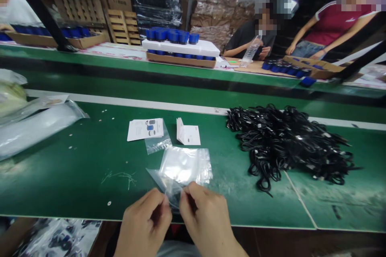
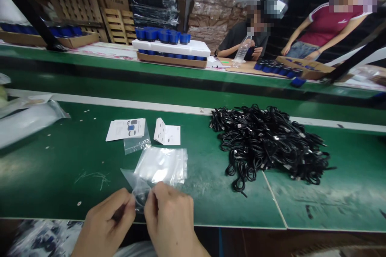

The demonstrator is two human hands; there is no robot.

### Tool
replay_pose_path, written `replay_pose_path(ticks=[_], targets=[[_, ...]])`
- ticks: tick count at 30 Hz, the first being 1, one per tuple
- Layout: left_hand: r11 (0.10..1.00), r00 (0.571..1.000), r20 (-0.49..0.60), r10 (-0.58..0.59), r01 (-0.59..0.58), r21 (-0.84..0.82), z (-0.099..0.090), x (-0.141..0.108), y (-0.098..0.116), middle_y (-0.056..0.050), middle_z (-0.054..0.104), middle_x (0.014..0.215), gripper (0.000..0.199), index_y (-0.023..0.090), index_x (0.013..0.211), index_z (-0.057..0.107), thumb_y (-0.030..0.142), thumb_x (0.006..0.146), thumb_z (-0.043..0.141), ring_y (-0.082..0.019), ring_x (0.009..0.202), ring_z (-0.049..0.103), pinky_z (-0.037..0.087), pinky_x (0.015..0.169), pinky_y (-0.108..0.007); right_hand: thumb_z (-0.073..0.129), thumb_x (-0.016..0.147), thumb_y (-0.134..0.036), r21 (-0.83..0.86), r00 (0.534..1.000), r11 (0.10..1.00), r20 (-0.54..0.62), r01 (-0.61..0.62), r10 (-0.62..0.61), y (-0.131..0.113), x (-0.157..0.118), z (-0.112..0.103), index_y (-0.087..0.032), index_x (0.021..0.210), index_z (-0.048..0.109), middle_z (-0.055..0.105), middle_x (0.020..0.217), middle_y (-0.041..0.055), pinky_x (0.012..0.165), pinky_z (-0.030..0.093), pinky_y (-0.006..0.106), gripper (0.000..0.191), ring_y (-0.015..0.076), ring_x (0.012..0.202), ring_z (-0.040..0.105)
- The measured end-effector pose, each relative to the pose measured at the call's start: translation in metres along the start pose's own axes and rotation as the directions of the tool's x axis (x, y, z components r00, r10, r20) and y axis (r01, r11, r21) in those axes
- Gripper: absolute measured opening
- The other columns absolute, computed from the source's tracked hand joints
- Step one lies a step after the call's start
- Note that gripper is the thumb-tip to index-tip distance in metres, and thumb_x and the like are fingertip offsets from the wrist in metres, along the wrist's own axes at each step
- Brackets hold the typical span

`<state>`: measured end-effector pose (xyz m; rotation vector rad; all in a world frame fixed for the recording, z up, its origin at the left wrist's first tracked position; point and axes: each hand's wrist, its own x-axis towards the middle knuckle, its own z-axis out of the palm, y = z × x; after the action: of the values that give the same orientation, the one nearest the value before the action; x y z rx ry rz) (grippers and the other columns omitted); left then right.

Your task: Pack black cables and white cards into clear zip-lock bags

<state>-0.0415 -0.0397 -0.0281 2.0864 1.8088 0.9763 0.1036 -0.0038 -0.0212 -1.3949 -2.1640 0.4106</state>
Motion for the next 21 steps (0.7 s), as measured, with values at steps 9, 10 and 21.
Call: replay_pose_path(ticks=[9,10,21], targets=[[0.981,0.984,0.031,-0.178,0.18,-0.075,-0.003,0.008,-0.013,0.008,0.043,0.047,0.031,0.022,0.057,0.038,0.025,0.087,0.043,-0.008,0.042,0.045,0.035,0.045,-0.017,0.048,0.09,-0.027,0.295,0.978,0.946,0.196,-0.133,0.076,0.004,0.036,-0.033,-0.02,0.078,0.055,0.059,0.062,-0.0016,0.054,0.037,0.024,0.015,0.0135,0.055,0.055],[0.974,0.978,0.041,-0.204,0.208,-0.096,-0.001,0.008,-0.014,0.008,0.043,0.047,0.033,0.022,0.057,0.037,0.028,0.089,0.043,-0.008,0.042,0.045,0.035,0.045,-0.017,0.051,0.089,-0.031,0.349,0.977,0.92,0.172,-0.178,0.124,0.008,0.051,-0.037,-0.02,0.084,0.056,0.062,0.07,0.0002,0.059,0.04,0.025,0.013,0.0149,0.063,0.057],[0.975,0.981,0.009,-0.195,0.195,-0.106,0.002,0.01,-0.016,0.008,0.035,0.048,0.035,0.022,0.055,0.033,0.028,0.088,0.043,-0.008,0.041,0.04,0.033,0.043,-0.017,0.06,0.088,-0.04,0.468,0.802,0.666,0.47,-0.581,0.37,0.053,0.167,0.0,-0.013,0.107,0.057,0.064,0.083,0.0027,0.055,0.052,0.027,0.033,0.0127,0.061,0.061]])
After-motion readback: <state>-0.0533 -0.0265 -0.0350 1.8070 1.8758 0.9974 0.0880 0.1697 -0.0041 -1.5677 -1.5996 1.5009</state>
